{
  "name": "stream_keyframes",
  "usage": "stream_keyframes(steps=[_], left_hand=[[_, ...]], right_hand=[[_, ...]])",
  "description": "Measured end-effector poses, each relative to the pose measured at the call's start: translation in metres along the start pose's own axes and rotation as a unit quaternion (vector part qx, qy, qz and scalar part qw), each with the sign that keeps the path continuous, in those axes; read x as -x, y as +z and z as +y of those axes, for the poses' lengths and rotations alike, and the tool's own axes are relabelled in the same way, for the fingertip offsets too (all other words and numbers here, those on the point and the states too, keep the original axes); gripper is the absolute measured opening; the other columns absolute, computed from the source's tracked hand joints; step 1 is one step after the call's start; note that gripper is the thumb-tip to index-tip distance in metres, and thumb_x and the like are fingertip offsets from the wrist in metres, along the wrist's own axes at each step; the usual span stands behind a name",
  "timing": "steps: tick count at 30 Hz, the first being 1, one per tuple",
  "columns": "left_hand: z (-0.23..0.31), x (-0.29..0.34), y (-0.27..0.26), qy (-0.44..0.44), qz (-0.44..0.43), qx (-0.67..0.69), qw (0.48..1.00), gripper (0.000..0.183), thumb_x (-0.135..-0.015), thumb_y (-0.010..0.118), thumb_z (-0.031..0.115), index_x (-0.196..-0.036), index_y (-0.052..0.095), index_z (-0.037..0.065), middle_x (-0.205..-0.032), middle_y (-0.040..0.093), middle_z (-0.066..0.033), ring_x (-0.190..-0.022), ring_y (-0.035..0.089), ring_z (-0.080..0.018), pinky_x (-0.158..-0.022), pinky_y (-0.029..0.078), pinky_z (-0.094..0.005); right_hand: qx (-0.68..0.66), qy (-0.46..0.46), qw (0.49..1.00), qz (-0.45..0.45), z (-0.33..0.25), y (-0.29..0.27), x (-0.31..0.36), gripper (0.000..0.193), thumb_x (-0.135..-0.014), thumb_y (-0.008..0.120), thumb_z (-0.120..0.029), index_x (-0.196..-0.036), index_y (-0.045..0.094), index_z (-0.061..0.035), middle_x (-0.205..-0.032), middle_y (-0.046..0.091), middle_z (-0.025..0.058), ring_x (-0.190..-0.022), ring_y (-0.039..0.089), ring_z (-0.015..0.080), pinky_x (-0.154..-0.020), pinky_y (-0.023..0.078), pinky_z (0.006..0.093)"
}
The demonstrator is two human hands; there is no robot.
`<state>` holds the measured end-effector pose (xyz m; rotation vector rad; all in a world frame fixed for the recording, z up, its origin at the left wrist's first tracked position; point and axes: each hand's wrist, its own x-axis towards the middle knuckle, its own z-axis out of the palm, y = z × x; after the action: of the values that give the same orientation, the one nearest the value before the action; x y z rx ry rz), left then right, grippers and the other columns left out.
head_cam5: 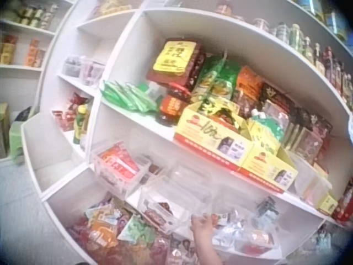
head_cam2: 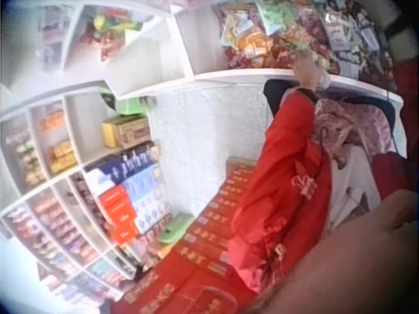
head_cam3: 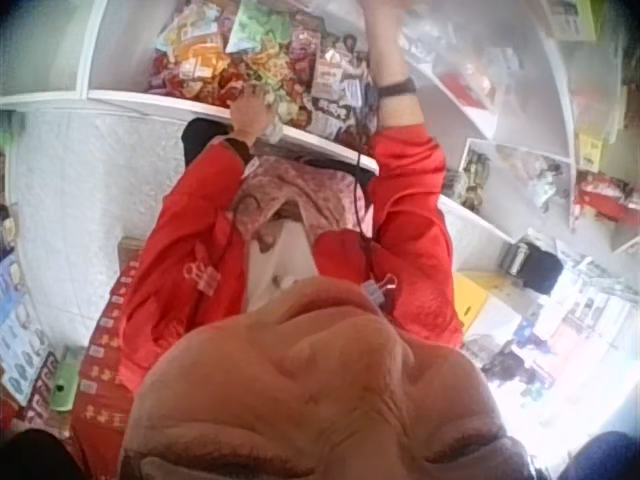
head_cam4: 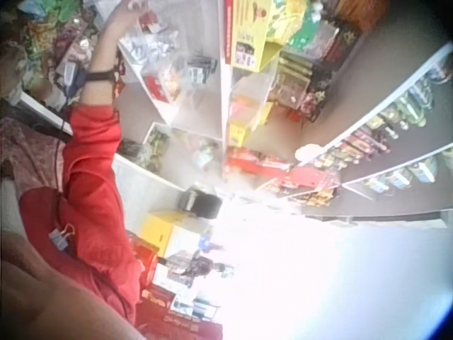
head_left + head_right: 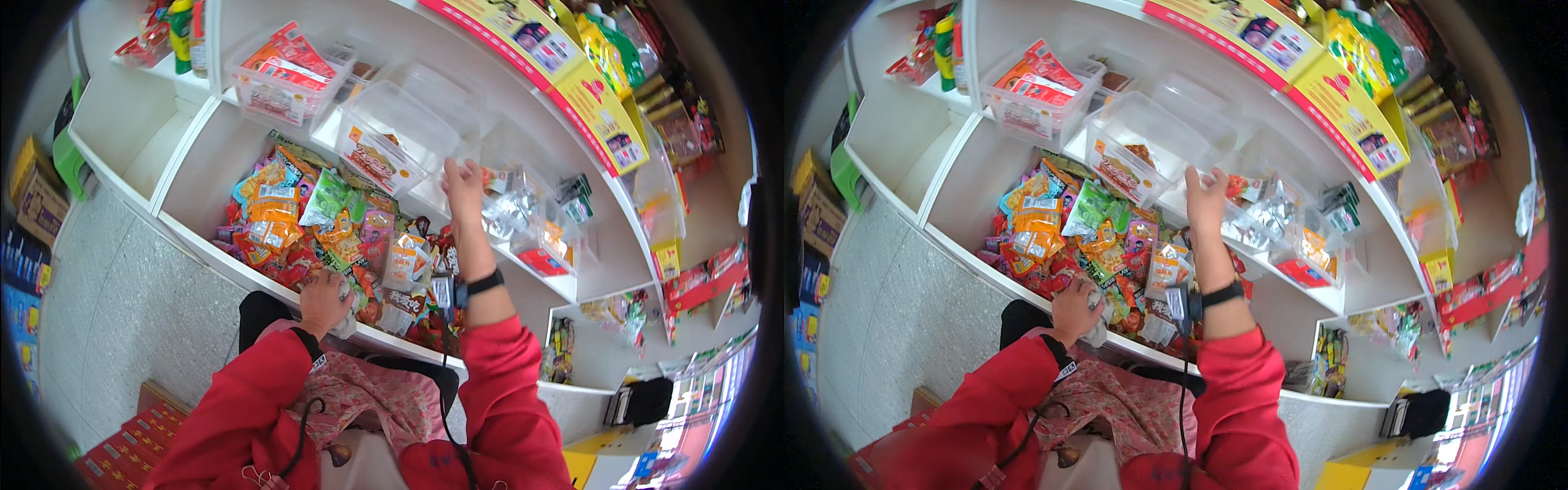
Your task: The person wipes multiple shelves in a convenience store with a cloth, moving packaged snacks and plastic containers aside to reach the surfaces. They wipe each shelf section and then return the items to their original positions.
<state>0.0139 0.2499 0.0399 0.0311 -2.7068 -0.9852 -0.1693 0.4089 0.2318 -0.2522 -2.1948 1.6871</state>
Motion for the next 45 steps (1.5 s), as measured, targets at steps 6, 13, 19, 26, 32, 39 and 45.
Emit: stream_keyframes(steps=[6,13,19,26,32,39,45], left_hand=[[0.000,0.003,-0.001,0.004,-0.013,-0.028,1.000,0.034,-0.072,0.066,0.036,-0.095,0.060,0.013,-0.097,0.055,-0.0094,-0.073,0.062,-0.0302,-0.063,0.050,-0.0410],[0.001,0.001,-0.005,0.005,-0.017,-0.017,1.000,0.034,-0.072,0.066,0.034,-0.096,0.059,0.011,-0.096,0.056,-0.0093,-0.075,0.061,-0.0301,-0.063,0.049,-0.0409],[0.001,0.002,-0.004,0.007,0.003,0.009,1.000,0.033,-0.072,0.066,0.033,-0.095,0.057,0.011,-0.097,0.056,-0.0091,-0.075,0.061,-0.0305,-0.065,0.049,-0.0408],[0.004,0.000,-0.007,-0.005,-0.032,-0.010,0.999,0.030,-0.071,0.067,0.033,-0.090,0.060,0.011,-0.095,0.055,-0.0101,-0.073,0.061,-0.0314,-0.064,0.050,-0.0417],[0.003,0.001,-0.003,0.005,-0.046,-0.084,0.995,0.042,-0.071,0.066,0.036,-0.101,0.059,0.007,-0.106,0.057,-0.0147,-0.080,0.062,-0.0320,-0.067,0.051,-0.0424],[0.002,-0.002,0.004,-0.003,-0.004,-0.084,0.996,0.033,-0.074,0.066,0.034,-0.100,0.059,0.015,-0.102,0.058,-0.0096,-0.083,0.062,-0.0307,-0.065,0.050,-0.0435],[0.000,-0.002,0.005,-0.002,-0.037,-0.085,0.996,0.029,-0.076,0.065,0.033,-0.096,0.059,0.014,-0.101,0.058,-0.0081,-0.083,0.062,-0.0325,-0.066,0.050,-0.0440]], right_hand=[[0.374,-0.523,0.759,-0.106,-0.018,0.014,0.045,0.027,-0.078,0.061,-0.011,-0.105,0.064,-0.0091,-0.121,0.055,0.0073,-0.121,0.045,0.0311,-0.102,0.034,0.0441],[0.491,-0.551,0.637,-0.224,-0.024,0.020,0.001,0.026,-0.076,0.056,-0.006,-0.100,0.066,-0.0101,-0.112,0.061,-0.0005,-0.122,0.046,0.0241,-0.104,0.031,0.0429],[0.375,-0.612,0.666,-0.203,-0.017,0.041,0.034,0.033,-0.076,0.055,-0.004,-0.108,0.063,-0.0090,-0.114,0.060,0.0044,-0.115,0.051,0.0251,-0.097,0.040,0.0389],[0.181,-0.536,0.765,-0.309,-0.015,0.168,0.079,0.042,-0.078,0.052,0.000,-0.119,0.054,-0.0047,-0.125,0.054,0.0136,-0.108,0.055,0.0309,-0.091,0.046,0.0382],[0.183,-0.457,0.811,-0.316,-0.026,0.200,0.061,0.046,-0.079,0.057,-0.010,-0.123,0.051,-0.0024,-0.125,0.052,0.0185,-0.112,0.052,0.0340,-0.094,0.044,0.0389],[0.219,-0.302,0.880,-0.295,0.088,0.028,0.133,0.025,-0.078,0.059,-0.019,-0.102,0.064,-0.0129,-0.086,0.065,0.0124,-0.079,0.063,0.0316,-0.068,0.051,0.0415],[0.405,0.031,0.889,-0.211,0.158,-0.225,0.129,0.024,-0.084,0.060,-0.026,-0.101,0.067,-0.0105,-0.088,0.067,0.0138,-0.083,0.065,0.0284,-0.072,0.051,0.0366]])
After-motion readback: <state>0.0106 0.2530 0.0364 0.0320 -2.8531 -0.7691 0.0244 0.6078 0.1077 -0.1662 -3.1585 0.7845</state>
